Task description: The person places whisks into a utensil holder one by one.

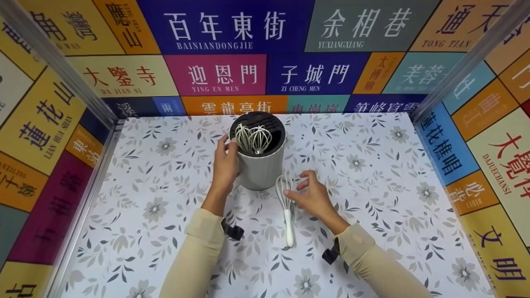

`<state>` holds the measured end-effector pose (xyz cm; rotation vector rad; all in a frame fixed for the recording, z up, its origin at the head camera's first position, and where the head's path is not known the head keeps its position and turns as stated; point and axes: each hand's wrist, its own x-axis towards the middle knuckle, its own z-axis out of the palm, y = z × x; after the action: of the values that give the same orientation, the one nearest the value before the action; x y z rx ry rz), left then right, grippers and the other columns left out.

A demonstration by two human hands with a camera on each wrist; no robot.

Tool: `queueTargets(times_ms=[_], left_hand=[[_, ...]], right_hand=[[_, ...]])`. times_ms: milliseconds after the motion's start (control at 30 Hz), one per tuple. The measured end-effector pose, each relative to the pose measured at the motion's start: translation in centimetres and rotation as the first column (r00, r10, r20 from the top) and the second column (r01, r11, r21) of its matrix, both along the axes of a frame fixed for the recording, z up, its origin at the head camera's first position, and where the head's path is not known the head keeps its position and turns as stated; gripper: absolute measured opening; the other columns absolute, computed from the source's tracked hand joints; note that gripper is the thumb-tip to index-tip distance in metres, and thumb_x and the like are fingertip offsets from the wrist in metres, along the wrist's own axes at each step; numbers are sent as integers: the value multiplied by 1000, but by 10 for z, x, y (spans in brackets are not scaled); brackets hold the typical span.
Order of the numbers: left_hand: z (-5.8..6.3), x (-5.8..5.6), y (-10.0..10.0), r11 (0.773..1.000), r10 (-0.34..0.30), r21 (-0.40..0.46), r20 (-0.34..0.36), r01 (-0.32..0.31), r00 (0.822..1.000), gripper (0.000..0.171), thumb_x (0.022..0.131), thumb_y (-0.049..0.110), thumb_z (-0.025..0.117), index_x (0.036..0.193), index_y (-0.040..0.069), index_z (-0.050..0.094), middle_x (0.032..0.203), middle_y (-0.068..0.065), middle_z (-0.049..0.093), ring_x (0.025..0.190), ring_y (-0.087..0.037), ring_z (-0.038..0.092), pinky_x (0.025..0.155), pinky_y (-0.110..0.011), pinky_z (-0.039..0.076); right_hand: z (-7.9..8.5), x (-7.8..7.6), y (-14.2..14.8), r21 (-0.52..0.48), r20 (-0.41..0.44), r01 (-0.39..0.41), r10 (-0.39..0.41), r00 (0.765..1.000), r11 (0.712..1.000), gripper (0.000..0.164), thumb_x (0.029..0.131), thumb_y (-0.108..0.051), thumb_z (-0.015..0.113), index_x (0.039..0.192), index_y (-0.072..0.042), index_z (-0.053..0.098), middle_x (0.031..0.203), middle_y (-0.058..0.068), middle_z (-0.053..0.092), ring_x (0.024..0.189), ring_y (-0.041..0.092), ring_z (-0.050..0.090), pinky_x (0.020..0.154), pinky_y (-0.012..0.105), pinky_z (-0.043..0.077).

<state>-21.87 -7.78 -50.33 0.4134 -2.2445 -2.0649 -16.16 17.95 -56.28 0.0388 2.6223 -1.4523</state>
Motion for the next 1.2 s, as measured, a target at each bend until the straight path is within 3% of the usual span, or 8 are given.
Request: queueTargets(times_ms=[267, 467, 900, 1200], left_hand=[[0, -1, 0, 1000, 4, -6, 6, -4, 1000, 57, 105, 45, 46, 155, 18, 41, 137, -16, 53, 125, -30, 52, 100, -50, 50], [0, -1, -1, 1000, -5, 1, -31, 5, 999, 55, 106, 43, 46, 154, 16, 42, 136, -17, 52, 124, -29, 52, 105, -48, 46], [0, -1, 0, 1000, 1, -6, -13, -1, 1000, 56, 106, 43, 46, 155, 16, 41, 139, -18, 51, 127, -30, 51, 107, -49, 45], [0, 0, -1, 1000, 6, -17, -3, -6, 1000, 57, 106, 44, 46, 155, 16, 41, 140, -18, 51, 128, -31, 51, 108, -48, 45]], right_hand=[[-17, 8, -2, -24, 66, -17, 19, 998, 1000, 72, 81, -36, 87, 134, -8, 46, 98, 10, 67, 60, 19, 66, 53, 33, 56], [-24, 12, -3, -78, 126, -14, 24, 992, 997, 72, 81, -31, 87, 134, -7, 44, 96, 9, 67, 64, 25, 70, 52, 39, 59], [-31, 21, -7, -75, 200, -29, 43, 979, 997, 72, 81, -34, 88, 133, -9, 44, 90, 7, 70, 61, 21, 69, 52, 38, 59], [-31, 29, -9, -79, 223, -61, 77, 972, 995, 63, 82, -30, 87, 126, -7, 48, 87, 9, 69, 58, 21, 69, 50, 37, 58]])
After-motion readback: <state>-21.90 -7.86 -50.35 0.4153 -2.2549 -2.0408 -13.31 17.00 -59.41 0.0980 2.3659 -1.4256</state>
